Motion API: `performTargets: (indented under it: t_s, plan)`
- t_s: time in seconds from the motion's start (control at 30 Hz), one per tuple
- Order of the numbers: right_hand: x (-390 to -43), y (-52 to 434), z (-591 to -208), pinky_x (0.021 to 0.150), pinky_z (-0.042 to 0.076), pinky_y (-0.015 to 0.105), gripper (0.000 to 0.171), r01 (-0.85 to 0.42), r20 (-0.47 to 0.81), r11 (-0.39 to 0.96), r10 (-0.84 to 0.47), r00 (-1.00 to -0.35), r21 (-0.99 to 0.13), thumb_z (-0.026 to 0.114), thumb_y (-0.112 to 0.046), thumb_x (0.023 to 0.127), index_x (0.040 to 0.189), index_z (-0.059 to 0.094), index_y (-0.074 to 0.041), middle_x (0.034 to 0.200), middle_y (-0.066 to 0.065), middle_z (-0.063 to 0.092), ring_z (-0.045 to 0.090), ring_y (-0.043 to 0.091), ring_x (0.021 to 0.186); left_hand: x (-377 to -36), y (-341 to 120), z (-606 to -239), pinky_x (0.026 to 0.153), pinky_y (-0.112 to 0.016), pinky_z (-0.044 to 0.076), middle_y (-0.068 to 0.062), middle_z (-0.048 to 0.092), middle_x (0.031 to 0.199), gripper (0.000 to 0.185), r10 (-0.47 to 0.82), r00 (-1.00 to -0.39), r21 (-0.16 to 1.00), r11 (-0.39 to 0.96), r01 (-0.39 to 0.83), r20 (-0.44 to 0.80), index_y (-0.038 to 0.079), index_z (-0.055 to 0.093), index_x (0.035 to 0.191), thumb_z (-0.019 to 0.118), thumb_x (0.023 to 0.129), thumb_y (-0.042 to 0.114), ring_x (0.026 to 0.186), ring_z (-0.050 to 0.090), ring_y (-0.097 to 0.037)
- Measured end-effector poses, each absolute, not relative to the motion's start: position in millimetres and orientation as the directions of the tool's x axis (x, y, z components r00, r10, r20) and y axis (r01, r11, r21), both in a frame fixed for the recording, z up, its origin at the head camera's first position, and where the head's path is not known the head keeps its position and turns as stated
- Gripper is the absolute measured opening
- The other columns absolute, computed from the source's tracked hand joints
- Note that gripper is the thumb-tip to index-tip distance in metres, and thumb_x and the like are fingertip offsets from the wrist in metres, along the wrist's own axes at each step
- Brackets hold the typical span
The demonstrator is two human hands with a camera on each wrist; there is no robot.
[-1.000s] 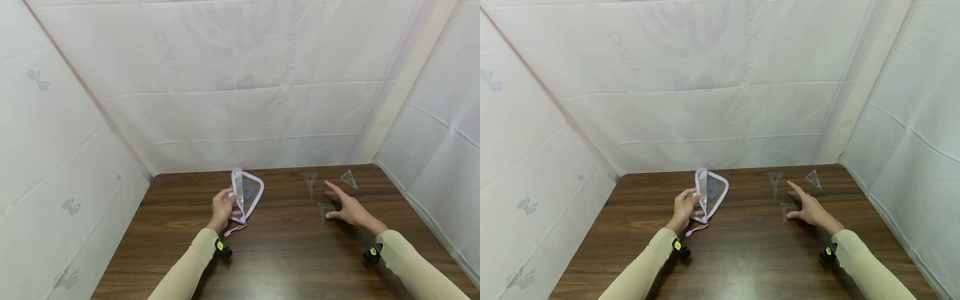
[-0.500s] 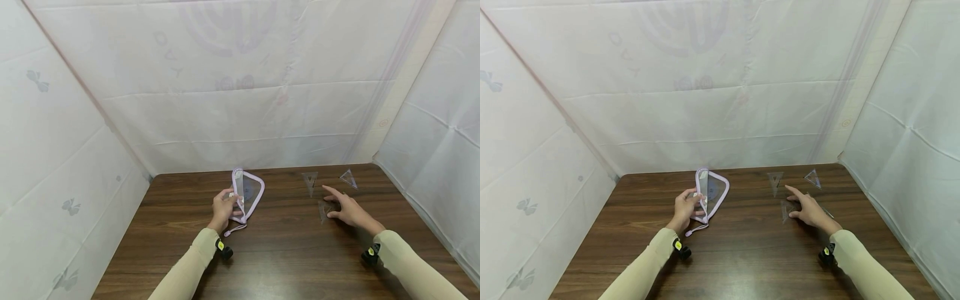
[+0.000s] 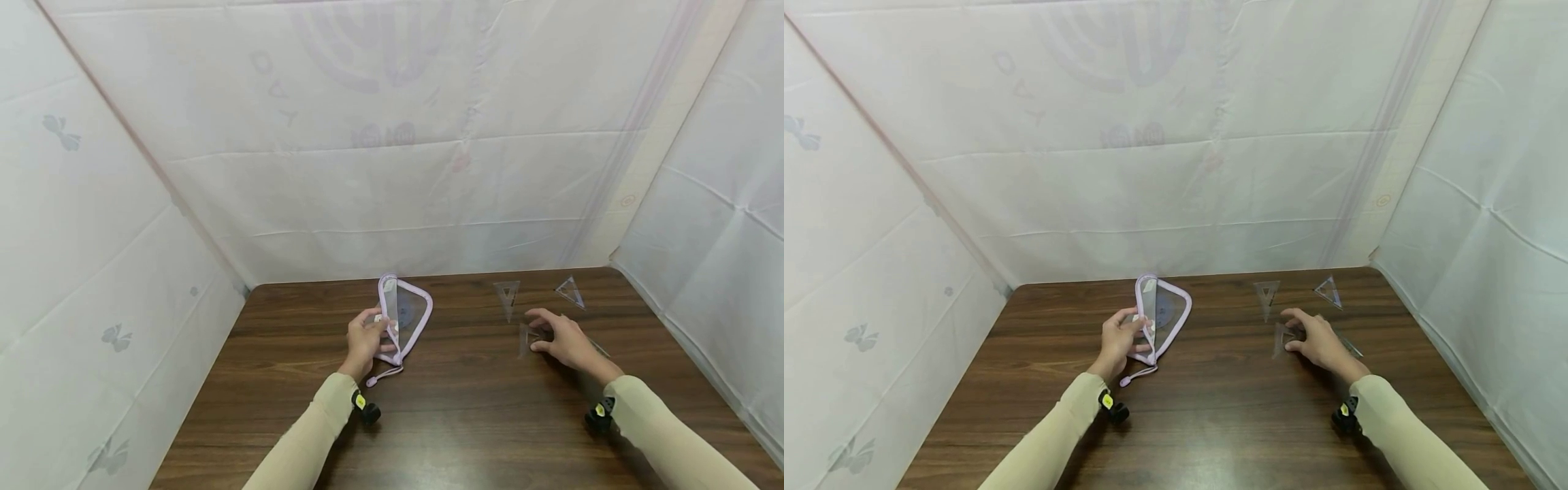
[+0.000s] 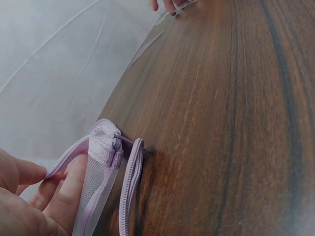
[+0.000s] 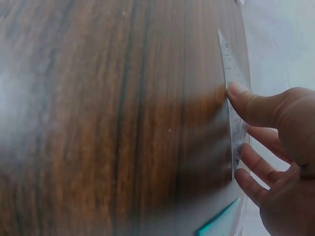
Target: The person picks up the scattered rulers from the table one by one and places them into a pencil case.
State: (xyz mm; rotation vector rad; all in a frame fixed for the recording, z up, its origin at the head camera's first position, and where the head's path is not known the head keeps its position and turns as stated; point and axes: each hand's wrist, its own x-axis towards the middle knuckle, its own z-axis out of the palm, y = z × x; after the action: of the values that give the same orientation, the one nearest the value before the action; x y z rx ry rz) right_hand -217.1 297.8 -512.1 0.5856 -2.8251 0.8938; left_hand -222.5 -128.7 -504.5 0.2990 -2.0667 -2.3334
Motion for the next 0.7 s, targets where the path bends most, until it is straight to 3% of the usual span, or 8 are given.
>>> performTargets:
  t_s: [0.37,0.57,0.7]
  plan:
    - [-222.4,291.6,-513.6,0.078,0.056,0.055,0.047,-0.407,0.299,0.782,-0.292,-0.909,-0.472,0.083,-0.004,0.084,0.128,0.064,-0.004,0.108,0.015,0.074,0.064,0.033,0.091,-222.0,-129.1,-504.3,0.055,-0.04,0.065,-0.023,0.076,0.103,0.029,-0.144,-0.98,0.985,-0.124,-0.119,-0.136,-0.001,0.061,0.129,0.062,0.1,0.0,0.081,0.074,-0.029]
    - [-223.3,289.9,-512.3,0.068,0.057,0.051,0.044,-0.405,0.326,0.787,-0.273,-0.905,-0.466,0.082,0.0,0.083,0.125,0.067,-0.002,0.093,0.012,0.073,0.066,0.027,0.08,-222.2,-129.3,-504.0,0.056,-0.04,0.065,-0.021,0.076,0.103,0.028,-0.146,-0.979,0.986,-0.117,-0.122,-0.139,0.0,0.062,0.128,0.062,0.1,0.001,0.082,0.074,-0.028]
    - [-223.2,289.1,-512.4,0.066,0.059,0.048,0.044,-0.403,0.342,0.782,-0.258,-0.903,-0.475,0.081,0.003,0.082,0.124,0.068,0.0,0.101,0.018,0.074,0.069,0.026,0.078,-221.4,-129.3,-502.7,0.056,-0.04,0.065,-0.022,0.076,0.104,0.028,-0.149,-0.979,0.986,-0.114,-0.122,-0.139,0.0,0.062,0.128,0.062,0.1,0.001,0.083,0.074,-0.03]
